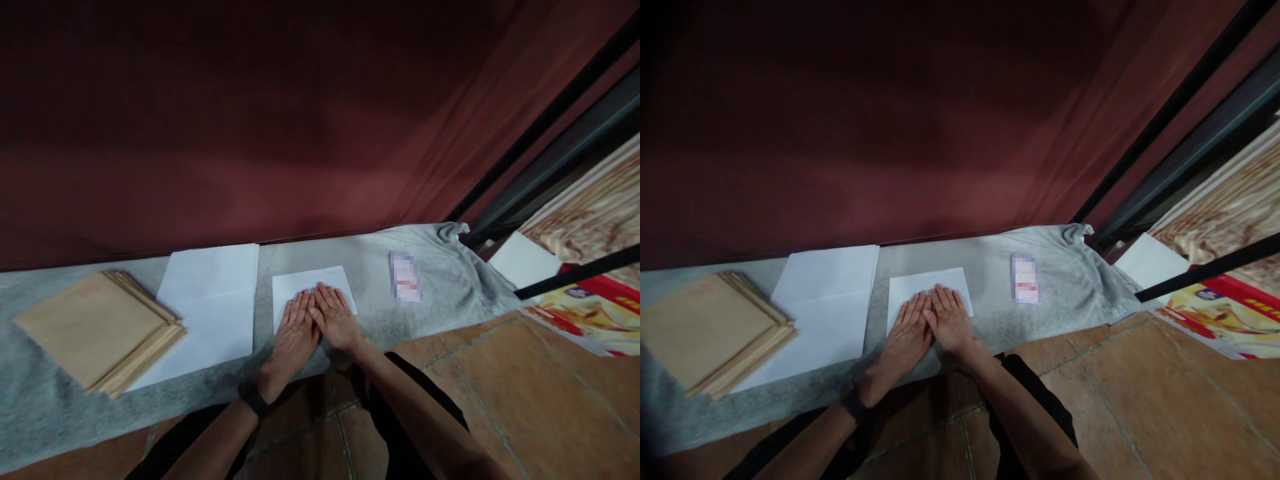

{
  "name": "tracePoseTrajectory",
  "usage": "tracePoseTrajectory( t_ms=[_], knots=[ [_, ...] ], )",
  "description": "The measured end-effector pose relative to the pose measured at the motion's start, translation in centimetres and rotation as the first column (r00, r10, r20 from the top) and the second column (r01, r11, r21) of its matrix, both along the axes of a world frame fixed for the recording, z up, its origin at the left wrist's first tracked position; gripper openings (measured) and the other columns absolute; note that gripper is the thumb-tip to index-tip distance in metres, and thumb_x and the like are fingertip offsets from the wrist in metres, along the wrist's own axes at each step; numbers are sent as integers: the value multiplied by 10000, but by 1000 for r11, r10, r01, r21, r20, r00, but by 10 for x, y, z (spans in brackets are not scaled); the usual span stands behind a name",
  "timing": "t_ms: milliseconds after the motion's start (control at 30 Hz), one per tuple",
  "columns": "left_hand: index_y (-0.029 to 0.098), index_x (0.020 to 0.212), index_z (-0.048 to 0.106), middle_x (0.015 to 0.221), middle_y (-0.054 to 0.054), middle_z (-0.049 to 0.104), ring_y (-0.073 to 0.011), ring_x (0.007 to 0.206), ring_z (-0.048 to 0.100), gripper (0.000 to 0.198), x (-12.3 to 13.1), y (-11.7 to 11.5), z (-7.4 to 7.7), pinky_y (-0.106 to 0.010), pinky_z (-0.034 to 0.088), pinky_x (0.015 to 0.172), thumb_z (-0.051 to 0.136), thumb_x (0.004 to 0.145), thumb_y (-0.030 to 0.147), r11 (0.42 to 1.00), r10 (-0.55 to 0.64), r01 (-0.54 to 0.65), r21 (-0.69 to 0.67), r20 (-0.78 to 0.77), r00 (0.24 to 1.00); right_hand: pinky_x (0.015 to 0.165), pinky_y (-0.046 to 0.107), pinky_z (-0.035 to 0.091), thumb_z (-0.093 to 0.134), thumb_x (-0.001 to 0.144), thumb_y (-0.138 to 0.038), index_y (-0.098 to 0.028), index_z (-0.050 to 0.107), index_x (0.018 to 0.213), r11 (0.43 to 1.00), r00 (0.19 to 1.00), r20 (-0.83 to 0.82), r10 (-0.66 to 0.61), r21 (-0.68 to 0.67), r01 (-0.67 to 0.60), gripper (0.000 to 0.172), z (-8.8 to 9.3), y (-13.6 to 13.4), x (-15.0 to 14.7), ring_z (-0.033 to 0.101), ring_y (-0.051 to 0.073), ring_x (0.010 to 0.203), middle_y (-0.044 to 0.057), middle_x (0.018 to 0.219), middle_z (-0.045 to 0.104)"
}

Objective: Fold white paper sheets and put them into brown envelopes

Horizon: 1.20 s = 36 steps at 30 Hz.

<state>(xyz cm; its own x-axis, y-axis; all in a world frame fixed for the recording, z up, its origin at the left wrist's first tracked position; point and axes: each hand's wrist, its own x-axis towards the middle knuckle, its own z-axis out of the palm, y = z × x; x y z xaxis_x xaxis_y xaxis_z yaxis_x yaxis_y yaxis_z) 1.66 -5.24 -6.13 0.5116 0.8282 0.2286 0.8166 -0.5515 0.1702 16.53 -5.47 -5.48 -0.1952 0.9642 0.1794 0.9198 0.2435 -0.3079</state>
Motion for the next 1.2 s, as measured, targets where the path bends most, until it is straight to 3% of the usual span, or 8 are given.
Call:
tracePoseTrajectory(
  t_ms=[167, 367, 633, 833, 933, 1067, 1200],
  knots=[
    [67, 1531, 375, 1600, -188, 378, -293, 1512, 314, 652, -19, 2, 4, -523, 270, 1237, 399, 1003, 448, 1000, -28, 29, 5, -41, 999, 1250, 449, 224, 381, 1061, -439, -136, 350, 1566, 998, 996, 74, -56, 23, 54, 590, -6, -1, 20, 311, 242, 1517, 120, 1631, 326],
    [86, 1524, 401, 1588, -172, 403, -291, 1501, 337, 632, -35, 5, 4, -506, 299, 1227, 419, 1000, 438, 999, -35, 36, 15, -48, 998, 1234, 483, 258, 406, 1050, -430, -129, 327, 1575, 989, 986, 87, -144, 4, 145, 611, -6, -3, 39, 325, 266, 1510, 135, 1625, 330],
    [159, 1416, 555, 1539, -143, 486, -270, 1460, 416, 474, -53, 17, -4, -483, 359, 1203, 402, 972, 220, 986, -153, 143, -80, -130, 980, 1235, 480, 251, 397, 1044, -368, -70, 387, 1541, 976, 973, 89, -214, -23, 216, 579, 2, -1, 40, 358, 288, 1491, 152, 1608, 369],
    [182, 1427, 561, 1548, -116, 482, -227, 1478, 387, 637, -59, 12, -3, -462, 340, 1223, 359, 846, 16, 973, -217, 203, -106, -154, 964, 1234, 503, 244, 408, 1028, -341, -31, 444, 1500, 964, 964, 77, -256, -49, 260, 565, 10, 4, 35, 391, 324, 1469, 181, 1586, 398],
    [177, 1385, 599, 1526, -119, 510, -222, 1452, 432, 636, -61, 11, 0, -423, 370, 1207, 382, 816, -8, 970, -230, 215, -113, -141, 963, 1231, 508, 257, 402, 1028, -343, -68, 440, 1511, 969, 970, 44, -241, -46, 243, 557, 11, 7, 29, 382, 315, 1477, 161, 1589, 401],
    [199, 1264, 665, 1463, -101, 584, -212, 1384, 519, 564, -64, 14, 7, -401, 428, 1161, 388, 818, -6, 971, -217, 204, -128, -103, 971, 1233, 468, 282, 379, 1038, -339, -94, 434, 1519, 991, 991, -21, -129, -38, 128, 542, 13, 11, 15, 335, 273, 1506, 137, 1608, 376],
    [182, 1215, 681, 1405, -110, 632, -227, 1324, 577, 486, -67, 15, 21, -417, 476, 1114, 388, 852, 46, 967, -226, 212, -142, -87, 970, 1244, 428, 275, 372, 1049, -347, -94, 457, 1503, 998, 997, -56, -56, -39, 53, 527, 12, 13, 1, 351, 251, 1498, 122, 1609, 386]
  ],
)
